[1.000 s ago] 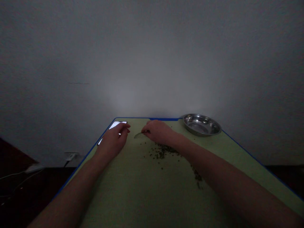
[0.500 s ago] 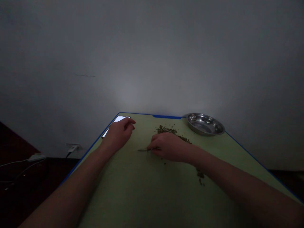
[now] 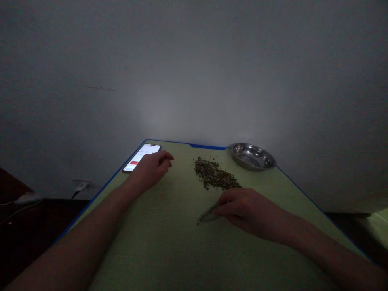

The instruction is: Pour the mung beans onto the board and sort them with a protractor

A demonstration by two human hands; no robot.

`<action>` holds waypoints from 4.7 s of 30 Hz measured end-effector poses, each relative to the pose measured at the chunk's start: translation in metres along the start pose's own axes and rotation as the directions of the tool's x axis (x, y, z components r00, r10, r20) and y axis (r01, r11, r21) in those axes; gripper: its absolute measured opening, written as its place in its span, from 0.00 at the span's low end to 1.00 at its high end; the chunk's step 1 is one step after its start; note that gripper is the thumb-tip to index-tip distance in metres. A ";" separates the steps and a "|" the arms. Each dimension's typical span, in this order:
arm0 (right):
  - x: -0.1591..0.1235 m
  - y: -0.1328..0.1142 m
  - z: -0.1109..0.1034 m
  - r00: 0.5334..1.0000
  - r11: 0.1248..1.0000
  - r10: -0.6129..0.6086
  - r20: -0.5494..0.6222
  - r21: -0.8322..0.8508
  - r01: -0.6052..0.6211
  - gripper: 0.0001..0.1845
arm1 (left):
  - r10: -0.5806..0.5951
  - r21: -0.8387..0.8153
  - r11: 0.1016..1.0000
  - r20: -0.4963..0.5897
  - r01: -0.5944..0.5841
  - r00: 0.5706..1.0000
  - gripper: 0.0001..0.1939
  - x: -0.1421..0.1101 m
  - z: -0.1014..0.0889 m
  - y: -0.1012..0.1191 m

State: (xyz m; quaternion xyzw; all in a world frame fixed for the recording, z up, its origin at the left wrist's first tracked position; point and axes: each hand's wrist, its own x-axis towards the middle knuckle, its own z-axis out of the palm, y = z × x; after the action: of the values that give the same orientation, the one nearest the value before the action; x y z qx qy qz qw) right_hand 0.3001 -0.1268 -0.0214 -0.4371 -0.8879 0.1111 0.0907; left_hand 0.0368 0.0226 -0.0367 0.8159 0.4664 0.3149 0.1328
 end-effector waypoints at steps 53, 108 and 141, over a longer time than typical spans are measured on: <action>-0.022 0.035 0.006 0.947 0.881 0.320 0.005 0.367 -0.300 0.10 | -0.051 0.095 0.995 0.347 0.019 0.937 0.19 -0.004 0.019 0.014; -0.014 0.030 0.004 0.937 0.886 0.318 -0.148 0.399 -0.238 0.11 | -0.034 0.128 0.992 0.366 -0.014 0.930 0.19 -0.006 0.019 0.016; 0.034 0.006 0.000 0.999 0.976 -0.015 -0.033 0.218 0.022 0.07 | 0.017 0.084 0.995 0.368 -0.051 0.930 0.17 -0.007 0.021 0.013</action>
State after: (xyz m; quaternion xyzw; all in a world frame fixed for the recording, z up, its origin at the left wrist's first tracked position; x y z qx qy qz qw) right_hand 0.2838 -0.0960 -0.0211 -0.4180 -0.8728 0.2002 0.1532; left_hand 0.0561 0.0114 -0.0486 0.8736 0.4332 0.1374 0.1742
